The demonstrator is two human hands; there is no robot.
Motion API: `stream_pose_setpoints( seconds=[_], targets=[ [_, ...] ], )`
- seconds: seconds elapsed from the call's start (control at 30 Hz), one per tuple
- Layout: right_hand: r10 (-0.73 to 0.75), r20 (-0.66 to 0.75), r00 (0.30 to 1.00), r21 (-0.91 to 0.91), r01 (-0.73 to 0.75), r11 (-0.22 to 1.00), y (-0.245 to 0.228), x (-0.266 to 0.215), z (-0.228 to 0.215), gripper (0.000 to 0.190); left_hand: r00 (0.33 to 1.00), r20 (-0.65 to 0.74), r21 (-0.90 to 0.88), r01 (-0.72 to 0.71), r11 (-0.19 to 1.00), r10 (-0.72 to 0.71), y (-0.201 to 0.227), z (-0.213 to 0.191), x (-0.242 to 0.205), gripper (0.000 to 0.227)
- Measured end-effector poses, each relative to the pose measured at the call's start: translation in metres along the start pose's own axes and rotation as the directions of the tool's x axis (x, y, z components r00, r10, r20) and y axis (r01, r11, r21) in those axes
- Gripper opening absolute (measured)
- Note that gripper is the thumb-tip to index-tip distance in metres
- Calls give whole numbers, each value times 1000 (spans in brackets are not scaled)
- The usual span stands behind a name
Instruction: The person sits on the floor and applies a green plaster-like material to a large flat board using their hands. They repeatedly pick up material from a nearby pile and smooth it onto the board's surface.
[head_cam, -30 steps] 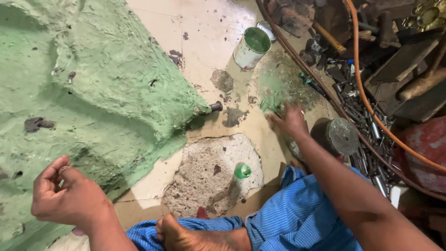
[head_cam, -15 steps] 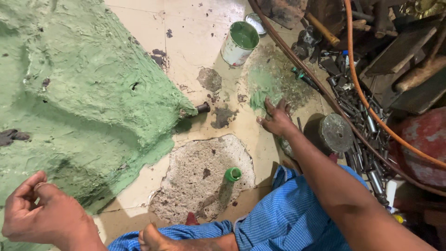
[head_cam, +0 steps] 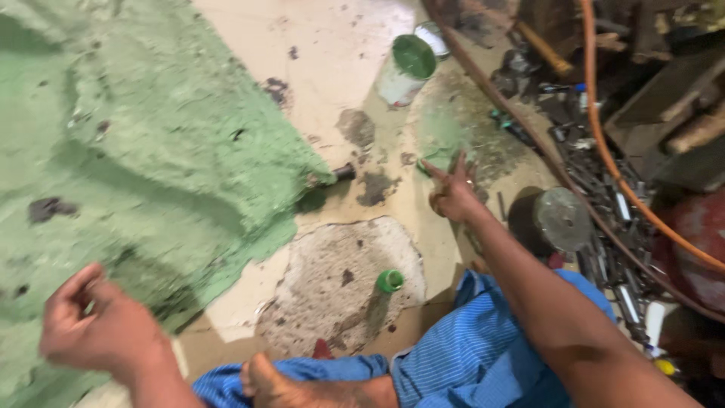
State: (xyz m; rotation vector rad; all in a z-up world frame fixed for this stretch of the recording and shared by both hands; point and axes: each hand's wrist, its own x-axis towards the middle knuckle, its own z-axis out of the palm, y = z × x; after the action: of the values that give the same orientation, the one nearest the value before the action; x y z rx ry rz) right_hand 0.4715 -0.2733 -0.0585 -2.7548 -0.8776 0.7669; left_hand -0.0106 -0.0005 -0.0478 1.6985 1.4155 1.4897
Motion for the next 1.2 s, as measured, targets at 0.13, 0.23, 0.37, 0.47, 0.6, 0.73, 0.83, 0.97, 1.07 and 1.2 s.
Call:
stream_pose_setpoints(
  seconds=[0.13, 0.23, 0.37, 0.47, 0.6, 0.73, 0.83, 0.97, 1.07, 1.2],
  targets=[
    [-211, -41, 977, 309, 213, 927, -19, -10, 6, 84, 995, -56, 109, 93, 990, -87, 3, 2, 6, 16],
    [-245, -6, 970, 532, 210, 820, -56, -50, -3, 78, 981, -107, -15, 163, 987, -164, 6, 10, 5, 18],
    [-476, 87, 875, 460, 389, 798, -148, -104, 10, 77, 953, -142, -54, 262, 963, -268, 20, 10, 9, 18],
    [-443, 205, 873, 211, 402, 891, -217, -131, 43, 77, 948, -169, -53, 266, 963, -271, 28, 1, 13, 19],
    [-671, 142, 728, -200, 685, 701, -266, -148, 88, 78, 941, -191, -33, 277, 960, -278, 36, 0, 15, 20],
    [-888, 30, 459, -340, 840, 423, -281, -144, 123, 78, 936, -191, -64, 288, 956, -295, 37, 2, 15, 21],
    [-815, 121, 566, -352, 793, 498, -283, -139, 139, 83, 931, -168, -54, 319, 946, -324, 39, 0, 16, 21],
    [-772, 183, 609, -484, 739, 469, -277, -137, 134, 74, 917, -149, -77, 362, 929, -370, 41, -2, 16, 23],
    [-802, 152, 578, -559, 719, 412, -272, -133, 121, 63, 924, -158, -96, 337, 937, -348, 42, 1, 17, 23],
    [-828, 68, 557, -540, 718, 439, -267, -131, 122, 60, 923, -166, -87, 338, 937, -348, 40, 2, 13, 22]
  ],
)
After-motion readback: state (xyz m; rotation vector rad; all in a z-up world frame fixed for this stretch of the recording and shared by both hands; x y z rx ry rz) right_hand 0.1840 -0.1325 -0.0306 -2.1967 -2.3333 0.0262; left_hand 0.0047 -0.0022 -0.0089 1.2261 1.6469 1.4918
